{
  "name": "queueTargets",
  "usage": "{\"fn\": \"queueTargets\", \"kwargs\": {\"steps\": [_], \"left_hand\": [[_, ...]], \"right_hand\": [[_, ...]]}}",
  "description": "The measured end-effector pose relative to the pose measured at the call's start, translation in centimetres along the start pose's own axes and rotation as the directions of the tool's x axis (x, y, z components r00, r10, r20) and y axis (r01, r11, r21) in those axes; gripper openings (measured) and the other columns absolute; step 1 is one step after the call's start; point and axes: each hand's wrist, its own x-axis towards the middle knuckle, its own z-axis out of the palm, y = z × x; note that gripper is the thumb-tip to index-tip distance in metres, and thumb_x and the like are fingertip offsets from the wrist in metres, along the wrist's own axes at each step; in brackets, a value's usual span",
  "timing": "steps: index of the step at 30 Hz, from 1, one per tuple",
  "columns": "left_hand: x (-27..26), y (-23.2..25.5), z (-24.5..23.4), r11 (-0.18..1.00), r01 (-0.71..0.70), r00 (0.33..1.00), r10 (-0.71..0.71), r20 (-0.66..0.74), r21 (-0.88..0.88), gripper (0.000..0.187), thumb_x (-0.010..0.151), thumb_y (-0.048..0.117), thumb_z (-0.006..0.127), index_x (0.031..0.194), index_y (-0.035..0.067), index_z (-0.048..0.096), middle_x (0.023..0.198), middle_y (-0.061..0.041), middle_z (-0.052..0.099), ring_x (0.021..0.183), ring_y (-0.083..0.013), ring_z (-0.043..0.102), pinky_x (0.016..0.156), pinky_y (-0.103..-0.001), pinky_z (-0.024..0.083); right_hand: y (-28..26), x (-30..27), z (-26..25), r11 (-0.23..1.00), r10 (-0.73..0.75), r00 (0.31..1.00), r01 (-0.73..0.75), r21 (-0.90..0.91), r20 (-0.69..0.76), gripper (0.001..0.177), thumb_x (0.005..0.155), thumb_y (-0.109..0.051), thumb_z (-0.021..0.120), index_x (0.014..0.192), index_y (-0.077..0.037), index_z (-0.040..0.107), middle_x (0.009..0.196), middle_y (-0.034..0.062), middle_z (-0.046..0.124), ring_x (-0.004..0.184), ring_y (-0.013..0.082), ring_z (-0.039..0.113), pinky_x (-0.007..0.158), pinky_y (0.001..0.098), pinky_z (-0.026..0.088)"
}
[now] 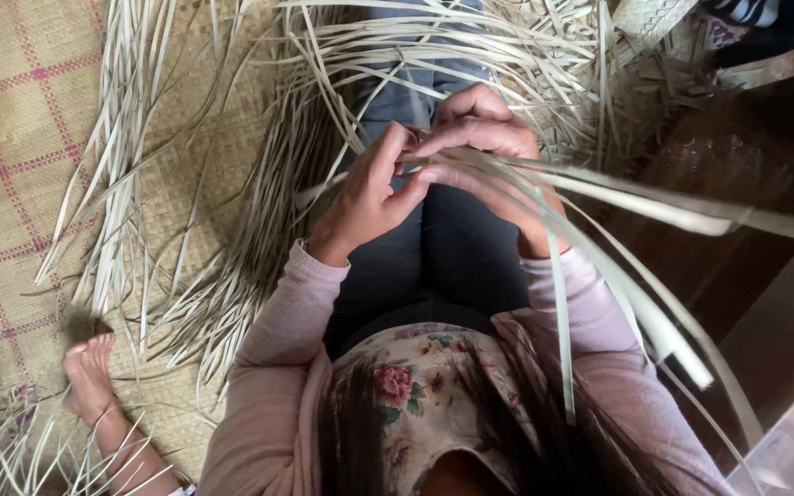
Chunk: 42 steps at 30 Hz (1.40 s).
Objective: Weaving long natural fiber strips together to create a mat
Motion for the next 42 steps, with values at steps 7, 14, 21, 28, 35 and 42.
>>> {"fn": "queueTargets", "kwargs": {"steps": [7,14,21,28,35,42], "left_hand": [[0.1,0.8,-0.1,0.951,0.127,0.988,-0.094,0.126,-0.281,0.020,0.080,-0.004,0.051,0.091,0.003,0.037,0.074,-0.003,0.044,0.061,-0.0111,0.045,0.057,-0.022,0.038],[-0.2,-2.3,-2.4,0.769,-0.232,0.972,0.170,0.160,0.596,0.022,0.087,0.016,0.061,0.100,0.008,0.046,0.066,-0.004,0.056,0.040,-0.0102,0.042,0.032,-0.022,0.035],[-2.2,-4.4,-2.4,0.608,-0.132,0.986,-0.002,0.168,0.783,0.046,0.083,0.038,0.074,0.116,0.010,0.061,0.144,-0.014,0.012,0.131,-0.0328,-0.002,0.103,-0.060,-0.002],[-6.0,-6.3,0.9,0.878,0.145,0.967,-0.029,-0.253,0.455,0.016,0.085,0.017,0.059,0.099,0.009,0.055,0.099,-0.009,0.043,0.072,-0.0223,0.051,0.059,-0.030,0.046],[-5.5,-6.3,1.3,0.979,0.167,0.945,-0.125,-0.304,0.116,0.004,0.081,-0.003,0.054,0.084,-0.001,0.056,0.090,-0.012,0.047,0.066,-0.0224,0.060,0.051,-0.025,0.054],[-6.1,-8.3,1.4,0.991,0.134,0.953,-0.133,-0.274,-0.018,0.002,0.083,0.001,0.055,0.083,0.001,0.057,0.090,-0.009,0.050,0.080,-0.0224,0.058,0.067,-0.029,0.053]], "right_hand": [[0.4,0.0,-0.7,0.975,0.132,0.989,-0.117,0.190,-0.064,0.007,0.077,0.002,0.063,0.082,0.007,0.059,0.084,0.0162,0.055,0.060,0.0154,0.048,0.050,0.0198,0.039],[1.4,0.0,-2.0,0.745,0.386,0.913,-0.225,0.628,-0.130,0.008,0.076,-0.001,0.065,0.079,0.003,0.058,0.065,0.0098,0.055,0.046,0.0101,0.049,0.039,0.0157,0.042],[2.8,-0.8,0.5,0.985,0.146,0.987,-0.139,0.104,-0.067,0.013,0.074,0.008,0.065,0.083,-0.002,0.062,0.091,0.0078,0.058,0.088,0.0156,0.052,0.081,0.0245,0.044],[7.7,-3.9,4.4,0.997,-0.044,0.985,0.054,0.055,-0.165,0.009,0.079,-0.003,0.066,0.086,0.001,0.067,0.090,0.0134,0.058,0.086,0.0257,0.057,0.077,0.0360,0.047],[8.6,-4.5,4.8,0.997,-0.009,0.993,0.018,0.078,-0.120,0.009,0.079,-0.002,0.066,0.087,0.000,0.067,0.092,0.0133,0.056,0.090,0.0256,0.057,0.076,0.0357,0.047],[9.3,-4.6,4.8,0.996,-0.069,0.992,0.074,0.050,-0.107,0.007,0.080,-0.003,0.065,0.085,0.000,0.067,0.092,0.0137,0.056,0.089,0.0264,0.057,0.076,0.0364,0.045]]}}
